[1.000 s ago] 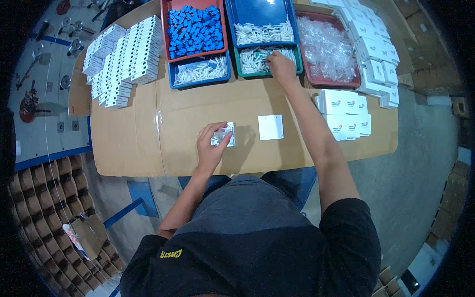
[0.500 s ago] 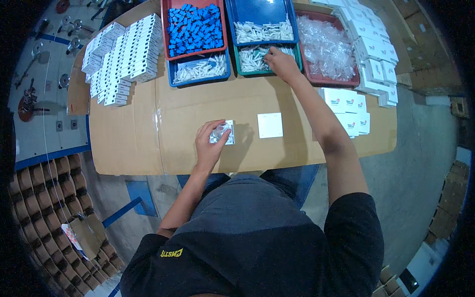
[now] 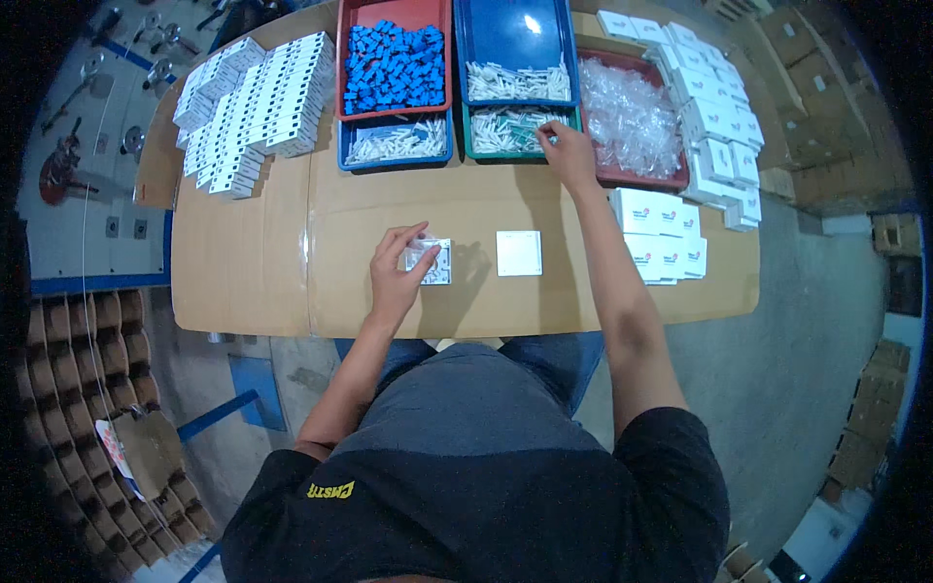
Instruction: Assembling and packing small plastic components into white cardboard boxes at a factory workstation.
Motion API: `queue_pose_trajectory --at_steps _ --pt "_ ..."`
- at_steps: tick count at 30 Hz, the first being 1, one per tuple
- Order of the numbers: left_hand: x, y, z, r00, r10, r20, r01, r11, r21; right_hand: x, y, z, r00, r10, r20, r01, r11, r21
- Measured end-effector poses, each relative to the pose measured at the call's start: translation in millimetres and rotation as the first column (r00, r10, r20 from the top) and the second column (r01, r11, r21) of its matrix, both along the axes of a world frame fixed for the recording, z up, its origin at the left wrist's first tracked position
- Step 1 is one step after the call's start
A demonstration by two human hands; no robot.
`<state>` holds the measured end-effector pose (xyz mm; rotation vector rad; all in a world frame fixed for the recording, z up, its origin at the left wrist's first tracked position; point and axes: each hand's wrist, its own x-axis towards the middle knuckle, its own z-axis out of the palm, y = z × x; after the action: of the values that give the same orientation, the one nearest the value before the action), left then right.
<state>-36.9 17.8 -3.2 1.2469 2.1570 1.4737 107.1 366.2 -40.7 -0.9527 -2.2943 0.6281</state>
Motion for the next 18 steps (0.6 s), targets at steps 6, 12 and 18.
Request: queue_pose_trajectory --at_steps 6,12,18 --pt "0.2 0.7 17.3 0.962 -0.016 0.273 0.006 0.999 0.038 5.8 -39.6 41.7 0.999 0.018 -0.048 -0.024 0.992 -0.128" --pt "4.0 -1.6 24.2 0.978 -0.03 0.205 0.013 0.996 0.084 6.1 -89.1 91.2 0.963 0.145 -0.229 -0.182 0.972 -0.15" --pt "11.1 -5.2 32.2 0.981 -0.052 0.187 0.034 0.995 0.096 7.3 -151.8 144.2 0.923 0.316 -0.22 -0.351 0.926 -0.14"
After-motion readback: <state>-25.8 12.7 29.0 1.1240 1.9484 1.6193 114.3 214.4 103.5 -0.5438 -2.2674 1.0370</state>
